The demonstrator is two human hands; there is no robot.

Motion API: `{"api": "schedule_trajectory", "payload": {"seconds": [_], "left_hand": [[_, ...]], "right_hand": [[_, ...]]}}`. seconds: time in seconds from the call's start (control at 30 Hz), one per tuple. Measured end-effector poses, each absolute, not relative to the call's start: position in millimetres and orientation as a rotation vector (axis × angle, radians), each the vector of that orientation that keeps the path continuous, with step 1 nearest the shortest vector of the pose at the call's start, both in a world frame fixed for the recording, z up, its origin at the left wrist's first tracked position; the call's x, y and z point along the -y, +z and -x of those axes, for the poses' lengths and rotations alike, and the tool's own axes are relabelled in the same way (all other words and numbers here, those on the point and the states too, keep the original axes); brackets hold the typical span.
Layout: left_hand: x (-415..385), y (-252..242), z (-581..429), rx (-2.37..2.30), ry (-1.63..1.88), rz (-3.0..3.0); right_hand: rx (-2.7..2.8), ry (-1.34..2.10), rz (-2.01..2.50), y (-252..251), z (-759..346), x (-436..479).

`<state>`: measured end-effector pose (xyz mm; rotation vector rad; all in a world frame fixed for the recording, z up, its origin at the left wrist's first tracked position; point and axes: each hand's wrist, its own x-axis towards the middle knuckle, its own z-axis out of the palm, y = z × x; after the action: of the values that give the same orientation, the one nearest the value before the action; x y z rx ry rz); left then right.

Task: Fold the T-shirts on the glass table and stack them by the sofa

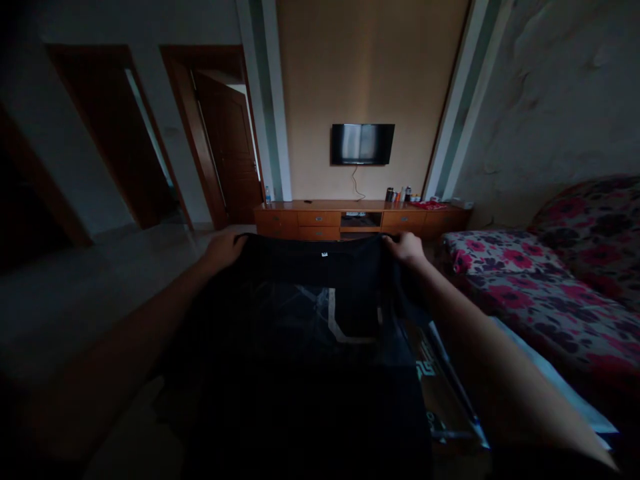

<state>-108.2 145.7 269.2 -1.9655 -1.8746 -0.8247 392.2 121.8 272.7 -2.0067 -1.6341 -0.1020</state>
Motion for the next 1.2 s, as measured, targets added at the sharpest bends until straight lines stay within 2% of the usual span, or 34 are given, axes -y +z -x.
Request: {"api": "schedule_trajectory", "payload": {"seconds": [0.1,0.23,0.33,0.5,0.63,0.83,1.03,1.2], "left_hand": [[-168.6,190.4,92.8,1.921,-0.643,2.052],[-140.3,101.1,71.9,1.735,-0.391,2.385],[-111.9,60.2,63.4,1.686,-0.348,2.477],[-76.6,18.2,70.5,1.896,-0.231,2.511],[-54.1,1.9,79.1,1.976,-0.182,2.536],[-18.0,3.2,76.3,1.990,-0.209,2.537],[16.0,3.1,75.6,1.971,-0.170,2.522],[35.8,1.6,79.1,1.943,-0.174,2.548]], "right_hand": [[1.749,-0.097,1.865,190.1,-371.3,-146.5],[1.968,0.052,1.921,101.7,-345.4,-123.1],[2.023,0.104,2.097,58.8,-333.0,-91.9],[2.024,0.194,2.299,7.6,-327.6,-50.3],[2.043,0.174,2.310,-9.2,-331.8,-30.2],[2.041,0.118,2.303,-12.0,-337.0,-0.8],[2.140,-0.109,2.237,-13.2,-334.6,32.6],[2.134,0.042,2.256,-14.2,-335.6,49.7]]}}
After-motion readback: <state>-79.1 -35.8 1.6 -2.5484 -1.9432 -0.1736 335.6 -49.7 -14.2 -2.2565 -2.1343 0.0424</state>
